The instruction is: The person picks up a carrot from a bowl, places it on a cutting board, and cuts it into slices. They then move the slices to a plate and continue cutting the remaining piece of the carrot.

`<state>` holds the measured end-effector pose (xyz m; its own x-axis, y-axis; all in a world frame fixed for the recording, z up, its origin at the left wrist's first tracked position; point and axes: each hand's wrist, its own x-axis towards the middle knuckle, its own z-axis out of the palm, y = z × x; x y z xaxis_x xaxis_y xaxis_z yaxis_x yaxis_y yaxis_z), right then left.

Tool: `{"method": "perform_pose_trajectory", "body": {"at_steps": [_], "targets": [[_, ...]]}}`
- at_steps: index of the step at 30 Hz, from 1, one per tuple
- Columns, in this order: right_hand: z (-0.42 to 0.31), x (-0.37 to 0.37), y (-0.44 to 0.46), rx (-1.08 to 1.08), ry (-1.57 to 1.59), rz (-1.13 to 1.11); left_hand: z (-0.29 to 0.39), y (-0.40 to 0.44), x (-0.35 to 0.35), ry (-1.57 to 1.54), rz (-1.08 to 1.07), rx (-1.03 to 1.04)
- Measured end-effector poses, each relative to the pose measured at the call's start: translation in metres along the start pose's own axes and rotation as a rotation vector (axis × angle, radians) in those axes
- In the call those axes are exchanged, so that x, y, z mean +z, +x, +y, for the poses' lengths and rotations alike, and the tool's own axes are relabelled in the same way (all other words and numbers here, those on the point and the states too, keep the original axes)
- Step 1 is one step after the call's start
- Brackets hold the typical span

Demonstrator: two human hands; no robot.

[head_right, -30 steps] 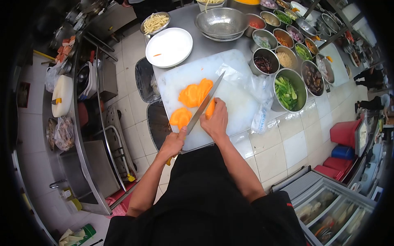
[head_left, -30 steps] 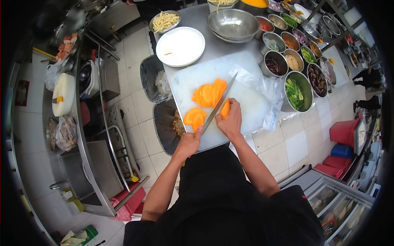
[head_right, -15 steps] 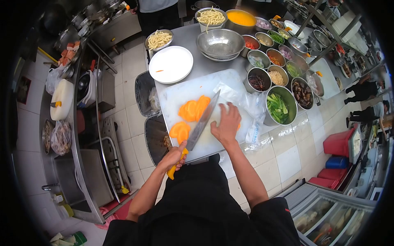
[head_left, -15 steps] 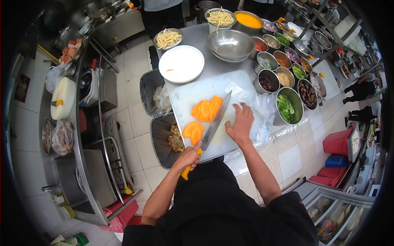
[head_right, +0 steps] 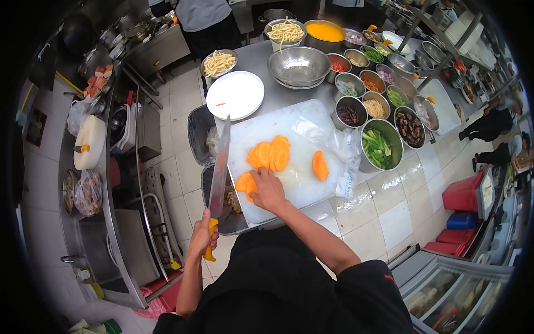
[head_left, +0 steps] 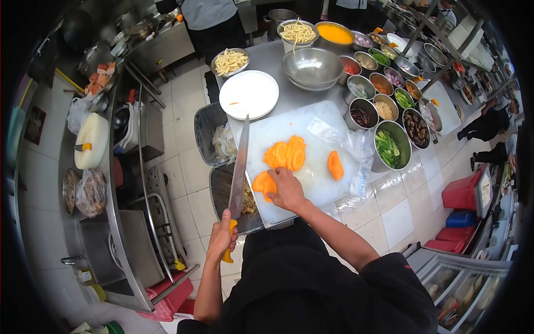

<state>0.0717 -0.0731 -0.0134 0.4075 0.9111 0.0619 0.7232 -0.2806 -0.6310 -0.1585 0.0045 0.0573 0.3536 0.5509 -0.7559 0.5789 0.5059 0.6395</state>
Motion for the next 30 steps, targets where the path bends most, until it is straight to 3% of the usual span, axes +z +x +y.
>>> {"method": "perform_pose_trajectory", "body": {"at_steps": [5,10,12,16,18,21,27,30], "targets": [[0.002,0.009,0.006,0.019,-0.045,0.004,-0.025,-0.010,-0.007,-0.028,0.026,-0.003],[-0.003,0.004,0.019,0.156,-0.043,-0.155,-0.042,-0.008,-0.001,-0.114,0.026,-0.050],[-0.003,0.006,0.019,0.151,-0.062,-0.093,-0.045,-0.006,0.001,-0.091,0.023,-0.048],[0.012,0.016,0.013,0.027,0.036,0.050,-0.046,-0.003,0.004,-0.128,0.026,-0.053],[0.016,0.017,0.010,0.068,0.342,-0.019,-0.046,-0.002,0.003,-0.148,0.044,-0.062],[0.045,0.000,0.011,-0.042,0.483,0.001,-0.043,-0.004,0.002,-0.145,0.040,-0.037],[0.091,-0.099,0.048,0.059,0.121,-0.177,-0.045,-0.007,-0.001,-0.156,0.040,-0.025],[0.100,-0.098,0.066,-0.060,-0.053,-0.162,-0.042,-0.007,0.002,-0.155,0.026,-0.039]]}}
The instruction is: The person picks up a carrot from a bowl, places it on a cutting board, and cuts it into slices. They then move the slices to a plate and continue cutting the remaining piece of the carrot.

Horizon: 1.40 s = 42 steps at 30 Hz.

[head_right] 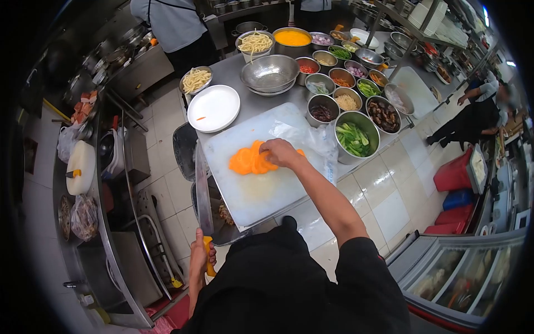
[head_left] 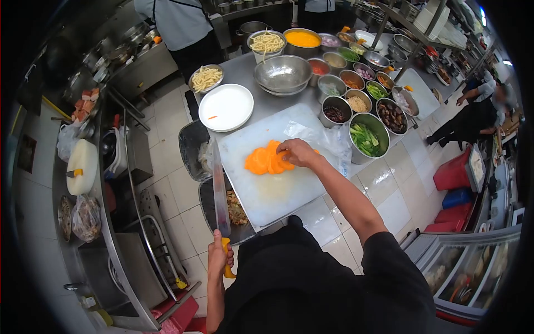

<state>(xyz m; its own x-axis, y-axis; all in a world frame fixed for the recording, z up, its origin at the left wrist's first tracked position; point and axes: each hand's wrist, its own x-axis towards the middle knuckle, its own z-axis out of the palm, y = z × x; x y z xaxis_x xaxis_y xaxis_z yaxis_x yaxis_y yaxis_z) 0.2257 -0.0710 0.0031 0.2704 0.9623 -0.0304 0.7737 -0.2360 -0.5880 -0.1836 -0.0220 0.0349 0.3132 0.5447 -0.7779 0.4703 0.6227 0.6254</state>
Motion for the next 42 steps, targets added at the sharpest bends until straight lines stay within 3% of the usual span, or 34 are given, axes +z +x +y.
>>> {"method": "perform_pose_trajectory", "body": {"at_steps": [1,3,6,10,12,16,19,28,33,37,40,42], "targets": [[0.003,0.003,0.001,-0.007,0.001,-0.001,0.002,-0.003,0.002,0.014,0.006,0.010],[0.007,0.012,0.001,-0.135,-0.074,0.217,0.002,-0.006,0.005,0.024,0.018,0.022],[0.008,0.023,-0.004,-0.111,-0.032,0.301,0.000,-0.008,0.009,0.016,0.022,0.026],[0.009,0.017,-0.006,-0.054,0.027,0.257,-0.001,-0.015,0.013,0.032,0.029,0.029],[0.012,0.006,-0.005,0.092,0.187,0.075,0.000,-0.018,0.014,0.037,0.022,0.028],[0.023,0.000,-0.007,0.193,0.477,0.031,0.000,-0.018,0.014,0.046,0.040,0.026],[0.031,0.013,-0.010,0.230,0.410,0.000,0.001,-0.017,0.016,0.051,0.036,0.032],[0.018,0.045,-0.015,0.153,0.214,0.493,0.001,-0.014,0.019,0.044,0.032,0.026],[-0.004,0.046,-0.032,0.354,0.412,0.543,0.000,-0.017,0.017,0.044,0.048,0.022],[-0.007,0.074,-0.032,0.479,0.358,0.644,-0.001,-0.016,0.018,0.025,0.054,0.028],[-0.014,0.075,-0.033,0.440,0.140,0.670,0.001,-0.015,0.017,0.035,0.052,0.033],[-0.019,0.066,-0.030,0.173,-0.094,0.722,0.000,-0.016,0.017,0.041,0.054,0.032]]}}
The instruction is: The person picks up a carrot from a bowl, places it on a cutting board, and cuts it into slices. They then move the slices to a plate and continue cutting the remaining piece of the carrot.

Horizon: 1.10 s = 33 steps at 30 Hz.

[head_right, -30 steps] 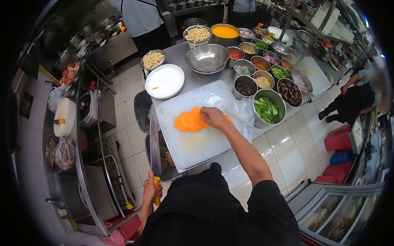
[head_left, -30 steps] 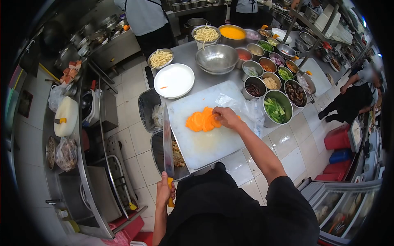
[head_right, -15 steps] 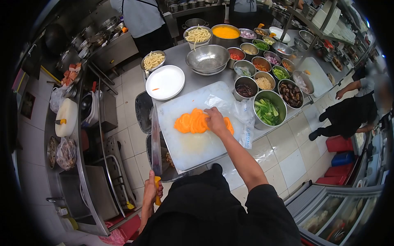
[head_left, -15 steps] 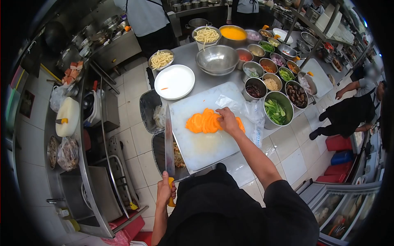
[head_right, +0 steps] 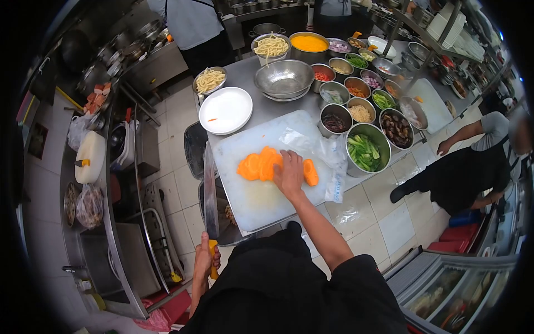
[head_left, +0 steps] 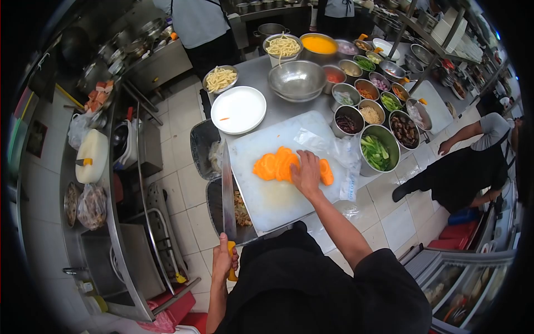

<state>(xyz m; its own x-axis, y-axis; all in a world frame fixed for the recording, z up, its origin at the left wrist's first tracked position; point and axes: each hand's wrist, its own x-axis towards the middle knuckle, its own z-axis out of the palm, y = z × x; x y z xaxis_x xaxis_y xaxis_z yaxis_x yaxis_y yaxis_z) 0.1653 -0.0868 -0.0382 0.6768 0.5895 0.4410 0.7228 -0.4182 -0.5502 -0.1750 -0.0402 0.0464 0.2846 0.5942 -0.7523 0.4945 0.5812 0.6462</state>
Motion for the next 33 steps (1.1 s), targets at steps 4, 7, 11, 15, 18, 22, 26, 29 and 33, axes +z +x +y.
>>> {"method": "perform_pose_trajectory", "body": {"at_steps": [4,7,11,15,18,22,26,29,33], "targets": [[-0.016,-0.012,0.028,-0.176,0.076,-0.272,-0.003,0.000,-0.001,-0.020,0.001,0.000],[-0.010,0.000,0.037,-0.213,0.017,-0.508,-0.006,-0.001,-0.002,-0.020,0.012,-0.008],[0.000,0.008,0.036,-0.222,0.133,-0.563,-0.010,-0.004,-0.002,-0.045,0.007,-0.017],[0.006,0.021,0.019,-0.250,0.345,-0.479,-0.016,-0.003,-0.002,-0.045,0.021,-0.013],[0.000,0.028,0.008,-0.317,0.411,-0.388,-0.014,-0.004,-0.002,-0.061,0.028,-0.039],[-0.012,0.018,0.010,-0.351,0.270,-0.300,-0.011,-0.005,0.002,-0.017,0.040,-0.028],[-0.034,0.009,0.015,-0.331,0.057,-0.355,-0.010,-0.006,0.004,0.064,0.047,-0.031],[-0.031,0.027,0.017,-0.299,0.068,-0.413,-0.012,-0.005,0.007,0.101,0.050,-0.029],[-0.026,0.038,0.015,-0.244,0.114,-0.397,-0.011,-0.006,0.009,0.101,0.052,-0.029]]}}
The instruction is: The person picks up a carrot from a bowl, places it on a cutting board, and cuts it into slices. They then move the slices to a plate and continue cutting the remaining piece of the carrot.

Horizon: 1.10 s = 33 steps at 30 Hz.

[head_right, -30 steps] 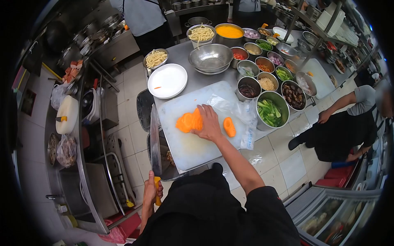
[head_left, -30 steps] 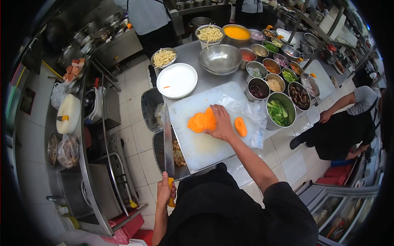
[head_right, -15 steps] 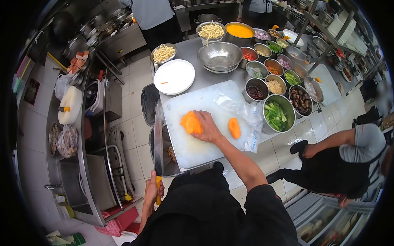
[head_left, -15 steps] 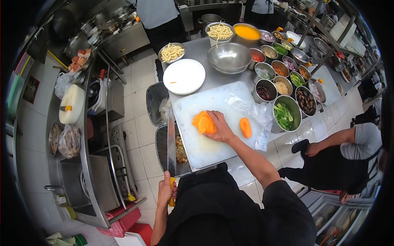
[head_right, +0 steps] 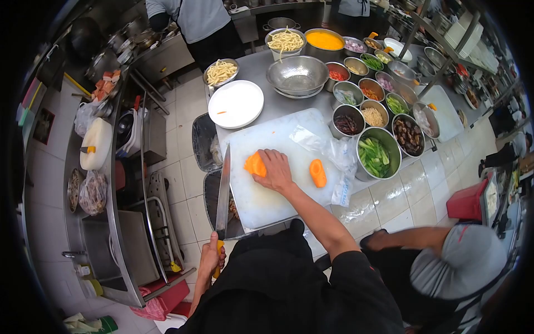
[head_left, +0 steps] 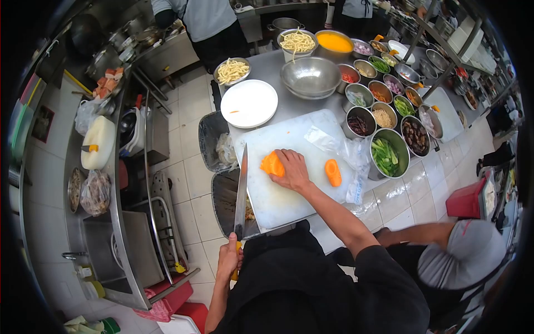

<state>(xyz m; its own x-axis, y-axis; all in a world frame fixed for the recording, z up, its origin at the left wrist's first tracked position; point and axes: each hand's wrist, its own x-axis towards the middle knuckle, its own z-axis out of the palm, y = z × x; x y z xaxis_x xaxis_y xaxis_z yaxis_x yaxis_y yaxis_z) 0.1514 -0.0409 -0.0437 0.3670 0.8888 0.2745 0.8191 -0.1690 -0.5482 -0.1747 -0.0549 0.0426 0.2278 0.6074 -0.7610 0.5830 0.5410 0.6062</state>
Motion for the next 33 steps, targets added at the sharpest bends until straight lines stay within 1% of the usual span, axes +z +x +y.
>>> {"method": "perform_pose_trajectory", "body": {"at_steps": [1,3,4,6,9,13,16,18,19,21,28,31,33], "targets": [[-0.002,0.000,-0.002,-0.004,0.000,-0.001,0.000,0.000,0.000,-0.008,-0.002,0.001],[-0.022,-0.016,-0.002,-0.077,-0.132,0.155,0.000,0.000,0.000,-0.016,-0.002,0.002],[-0.019,-0.012,-0.001,-0.078,-0.131,0.154,0.000,0.000,0.000,-0.018,-0.006,-0.001],[-0.011,-0.001,0.000,-0.094,-0.127,0.077,-0.001,0.000,0.000,-0.018,-0.010,-0.006],[-0.001,0.006,-0.001,-0.095,-0.093,0.017,-0.001,0.001,-0.001,-0.003,-0.004,-0.007],[-0.001,0.005,-0.005,-0.095,-0.064,0.052,-0.003,0.004,-0.003,0.003,-0.005,-0.017],[-0.011,-0.008,-0.006,-0.107,-0.133,0.059,-0.004,0.006,-0.004,-0.001,-0.011,-0.022],[-0.009,-0.007,-0.006,-0.198,-0.190,0.035,-0.003,0.007,-0.003,-0.001,-0.019,-0.027],[-0.007,-0.005,-0.007,-0.195,-0.191,0.035,-0.002,0.007,-0.003,0.006,-0.014,-0.024],[-0.002,0.000,-0.007,-0.109,-0.133,0.001,0.001,0.007,-0.003,0.012,-0.009,-0.020],[0.003,0.002,-0.011,-0.089,-0.079,0.027,0.000,0.011,-0.005,0.033,-0.013,-0.003],[-0.013,-0.013,-0.005,-0.043,-0.116,0.037,0.000,0.012,-0.005,0.033,-0.014,-0.001],[-0.018,-0.017,0.001,-0.118,-0.256,-0.048,0.001,0.013,-0.005,0.036,-0.020,0.003]]}}
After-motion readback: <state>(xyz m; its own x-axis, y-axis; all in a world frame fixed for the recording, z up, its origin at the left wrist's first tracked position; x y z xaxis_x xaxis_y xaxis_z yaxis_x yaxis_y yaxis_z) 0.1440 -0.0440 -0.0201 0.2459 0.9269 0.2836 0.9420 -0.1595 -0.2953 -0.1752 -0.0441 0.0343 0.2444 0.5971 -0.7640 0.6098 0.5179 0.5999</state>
